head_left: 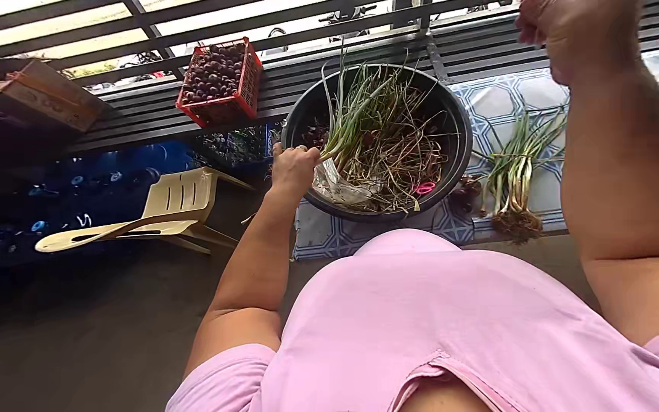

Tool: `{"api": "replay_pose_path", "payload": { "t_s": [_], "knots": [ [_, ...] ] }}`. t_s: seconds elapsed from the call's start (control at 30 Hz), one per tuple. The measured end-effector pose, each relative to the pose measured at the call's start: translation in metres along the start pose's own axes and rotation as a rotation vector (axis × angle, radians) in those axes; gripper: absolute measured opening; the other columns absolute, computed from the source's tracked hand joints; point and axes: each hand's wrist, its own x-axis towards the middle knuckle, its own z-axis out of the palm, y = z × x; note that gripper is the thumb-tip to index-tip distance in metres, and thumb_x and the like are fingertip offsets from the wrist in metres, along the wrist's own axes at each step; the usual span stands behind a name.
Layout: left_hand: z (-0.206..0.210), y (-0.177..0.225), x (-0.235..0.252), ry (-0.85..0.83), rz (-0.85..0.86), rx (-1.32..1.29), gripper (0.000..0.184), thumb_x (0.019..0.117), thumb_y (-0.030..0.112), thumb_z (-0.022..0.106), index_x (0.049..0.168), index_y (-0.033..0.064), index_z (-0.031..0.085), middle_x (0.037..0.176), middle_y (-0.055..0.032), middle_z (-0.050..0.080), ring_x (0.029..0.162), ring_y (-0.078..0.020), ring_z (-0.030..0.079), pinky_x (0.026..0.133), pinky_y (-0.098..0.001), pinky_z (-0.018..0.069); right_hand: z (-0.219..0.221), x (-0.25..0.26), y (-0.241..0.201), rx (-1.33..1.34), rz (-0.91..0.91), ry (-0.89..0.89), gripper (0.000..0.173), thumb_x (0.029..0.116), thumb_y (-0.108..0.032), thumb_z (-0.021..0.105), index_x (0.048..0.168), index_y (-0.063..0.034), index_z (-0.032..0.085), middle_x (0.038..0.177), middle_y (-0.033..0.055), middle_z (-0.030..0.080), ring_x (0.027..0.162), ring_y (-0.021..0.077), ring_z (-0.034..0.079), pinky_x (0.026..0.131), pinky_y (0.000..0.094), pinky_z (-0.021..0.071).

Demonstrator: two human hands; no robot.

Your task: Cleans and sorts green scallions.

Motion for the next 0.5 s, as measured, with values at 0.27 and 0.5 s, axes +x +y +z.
{"api": "replay_pose_path", "payload": {
  "t_s": [0.27,0.5],
  "knots": [
    [-0.026,0.035,0.005,0.0,0.132,0.028,0.024,0.0994,0.0,0.055,0.116,0.0088,0.07,0.113,-0.018,0.071,0.116,-0.0384,0.064,0.119,-0.0647,0.0233,0.134,-0.072,0.031,-0.51,-0.469,-0.538,0.029,0.1003,-0.022,0.065,0.127,-0.0115,0.073,0.127,0.0173,0.069,0.122,0.0395,0.063,0.103,0.0606,0.0466],
    [-0.039,0.047,-0.003,0.034,0.16,0.073,0.023,0.1022,0.002,0.053,0.115,0.0083,0.07,0.114,-0.0177,0.071,0.116,-0.0378,0.065,0.12,-0.0637,0.0218,0.161,-0.06,0.047,-0.523,-0.827,-0.408,0.02,0.1011,-0.013,0.058,0.098,-0.0065,0.077,0.105,0.0111,0.076,0.109,0.0326,0.069,0.092,0.0522,0.0511]
  ]
}}
